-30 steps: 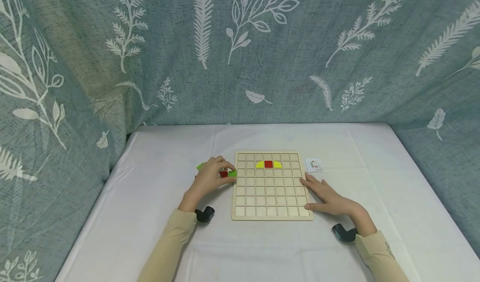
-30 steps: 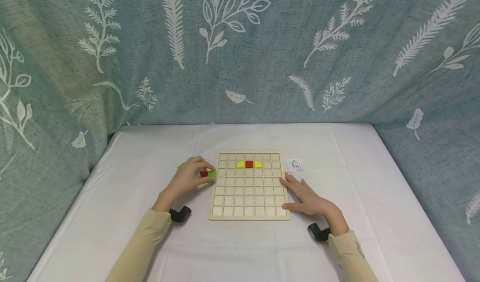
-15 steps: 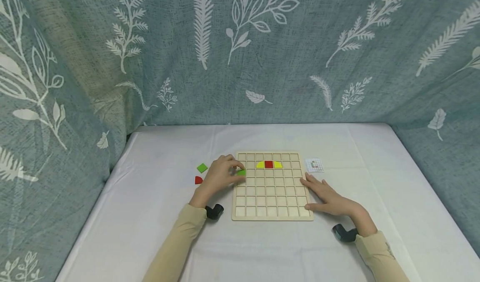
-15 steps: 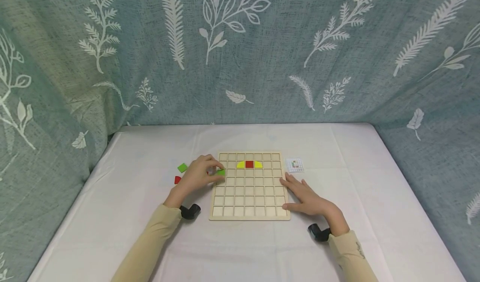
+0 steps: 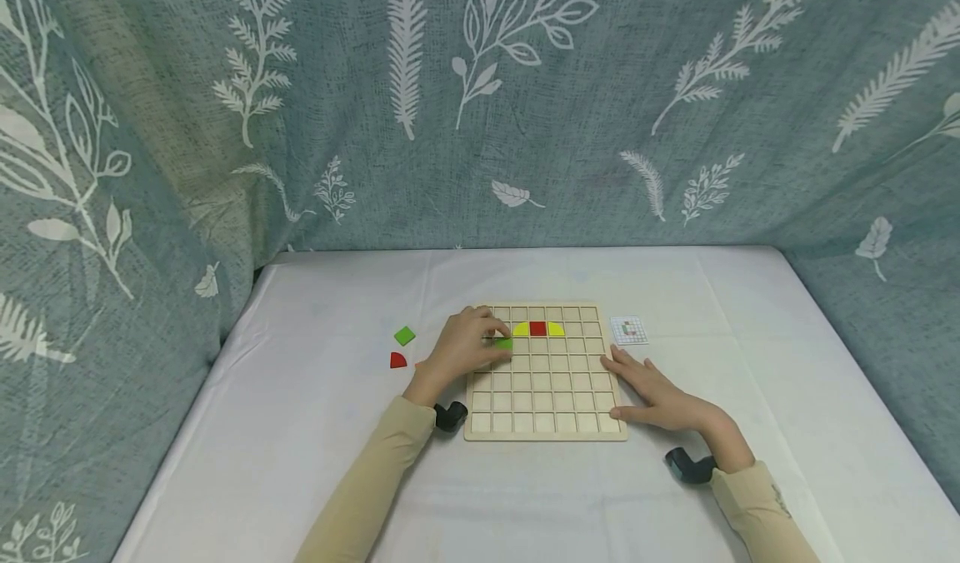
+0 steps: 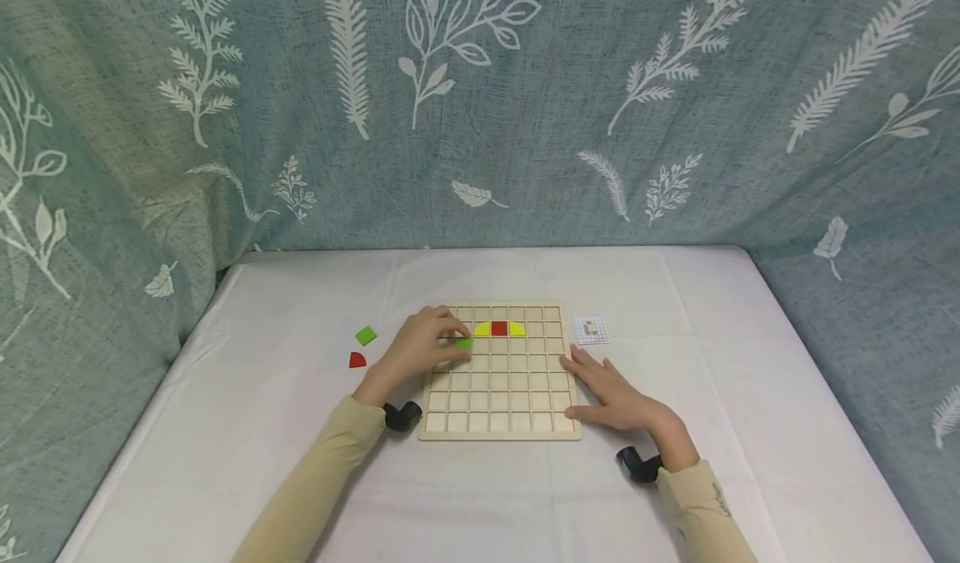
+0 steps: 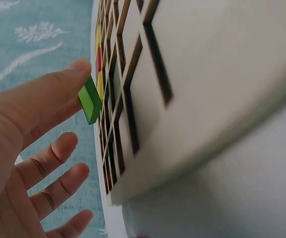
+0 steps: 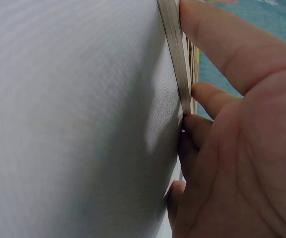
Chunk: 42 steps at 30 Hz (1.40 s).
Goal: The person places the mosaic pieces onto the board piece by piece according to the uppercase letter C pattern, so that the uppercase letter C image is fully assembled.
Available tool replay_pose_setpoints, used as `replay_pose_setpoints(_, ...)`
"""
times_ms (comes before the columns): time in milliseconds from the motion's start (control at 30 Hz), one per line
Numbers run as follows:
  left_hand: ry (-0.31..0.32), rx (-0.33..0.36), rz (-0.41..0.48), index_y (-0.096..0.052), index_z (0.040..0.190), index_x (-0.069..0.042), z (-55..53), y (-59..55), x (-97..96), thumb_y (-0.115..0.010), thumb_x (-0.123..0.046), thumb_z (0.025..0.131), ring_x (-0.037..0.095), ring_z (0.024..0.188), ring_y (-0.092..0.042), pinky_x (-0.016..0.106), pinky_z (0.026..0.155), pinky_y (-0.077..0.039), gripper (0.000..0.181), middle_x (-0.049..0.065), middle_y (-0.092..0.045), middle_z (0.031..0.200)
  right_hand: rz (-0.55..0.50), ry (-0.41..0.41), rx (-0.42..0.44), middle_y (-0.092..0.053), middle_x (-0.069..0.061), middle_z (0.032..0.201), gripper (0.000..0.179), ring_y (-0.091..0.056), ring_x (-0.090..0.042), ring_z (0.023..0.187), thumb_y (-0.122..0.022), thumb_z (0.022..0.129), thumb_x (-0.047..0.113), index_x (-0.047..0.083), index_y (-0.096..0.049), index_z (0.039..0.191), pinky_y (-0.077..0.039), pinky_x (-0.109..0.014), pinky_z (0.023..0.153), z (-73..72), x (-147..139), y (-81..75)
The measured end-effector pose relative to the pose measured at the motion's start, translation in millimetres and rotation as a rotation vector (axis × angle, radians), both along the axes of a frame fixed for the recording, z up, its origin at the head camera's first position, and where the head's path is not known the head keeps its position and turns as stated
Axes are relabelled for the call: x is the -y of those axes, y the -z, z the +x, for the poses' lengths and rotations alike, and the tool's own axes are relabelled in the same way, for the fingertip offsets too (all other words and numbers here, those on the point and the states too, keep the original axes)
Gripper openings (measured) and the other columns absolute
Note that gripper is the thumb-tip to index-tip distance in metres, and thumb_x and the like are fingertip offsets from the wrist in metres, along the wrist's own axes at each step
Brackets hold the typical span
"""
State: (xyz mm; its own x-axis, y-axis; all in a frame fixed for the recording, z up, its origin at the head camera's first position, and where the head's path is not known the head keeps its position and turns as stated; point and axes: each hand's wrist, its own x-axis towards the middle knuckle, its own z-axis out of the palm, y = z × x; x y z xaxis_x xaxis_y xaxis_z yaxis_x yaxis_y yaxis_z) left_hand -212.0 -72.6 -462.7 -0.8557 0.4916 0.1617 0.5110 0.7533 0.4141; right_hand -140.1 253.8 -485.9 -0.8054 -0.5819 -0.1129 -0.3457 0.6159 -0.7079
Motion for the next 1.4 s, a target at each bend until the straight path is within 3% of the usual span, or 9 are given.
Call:
replay_pose_setpoints(367,0.030,-0.041,-0.056,-0.073,0.093,-0.021,-6.9,-1.9,-18.1,-0.075,-0.038,0.075,0.015,0.077,-0.050,0.030,0.069,-0.042,0.026,0.000,-0.058,0.087,-0.001,0.004,0.002,-0.007,-0.022,0.153,0.076,-0.003,-0.041,0.140,-0.062,0.087,0.033,0.003,-0.025,0.146,0.002,-0.060,0.108,0.1,0.4,-0.3)
replay_pose_setpoints(633,0.015,0.011,-0.065,-0.073,0.094,-0.020,-7.2,-2.1,-27.4,-0.075,-0.038,0.075,0.016,0.079,-0.048,0.038,0.078,-0.042,0.026,0.000,-0.057,0.088,0.001,0.005,0.004,-0.007,-0.023,0.153,0.076,-0.003,-0.041,0.140,-0.063,0.087,0.031,0.002,-0.024,0.145,0.003,-0.059,0.109,0.9,1.5,-1.4)
replay_pose_setpoints(933,-0.016,0.001,-0.093,-0.072,0.099,-0.022,-7.7,2.1,-21.8,-0.073,-0.041,0.077,0.016,0.081,-0.050,0.034,0.075,-0.043,0.029,-0.001,-0.058,0.090,0.000,-0.003,-0.004,-0.006,-0.023,0.153,0.076,-0.003,-0.041,0.140,-0.063,0.087,0.031,0.002,-0.024,0.146,0.003,-0.060,0.108,0.2,0.1,-1.3)
replay_pose_setpoints(1200,-0.016,-0.013,-0.064,-0.072,0.096,-0.020,-5.4,0.5,-13.6,-0.073,-0.035,0.078,0.016,0.079,-0.051,0.032,0.070,-0.043,0.023,0.001,-0.059,0.088,-0.005,-0.008,-0.009,-0.006,-0.024,0.152,0.077,-0.003,-0.043,0.139,-0.063,0.087,0.030,0.000,-0.024,0.145,0.003,-0.062,0.107,-0.7,-0.4,-2.2)
replay_pose_setpoints(1400,-0.011,0.018,-0.052,-0.073,0.095,-0.020,-3.5,1.2,-12.8,-0.073,-0.033,0.079,0.017,0.082,-0.052,0.032,0.071,-0.043,0.020,0.000,-0.058,0.089,-0.006,-0.011,-0.013,-0.006,-0.024,0.152,0.077,-0.003,-0.043,0.139,-0.063,0.087,0.031,0.000,-0.024,0.145,0.003,-0.062,0.107,-0.4,-0.5,0.0)
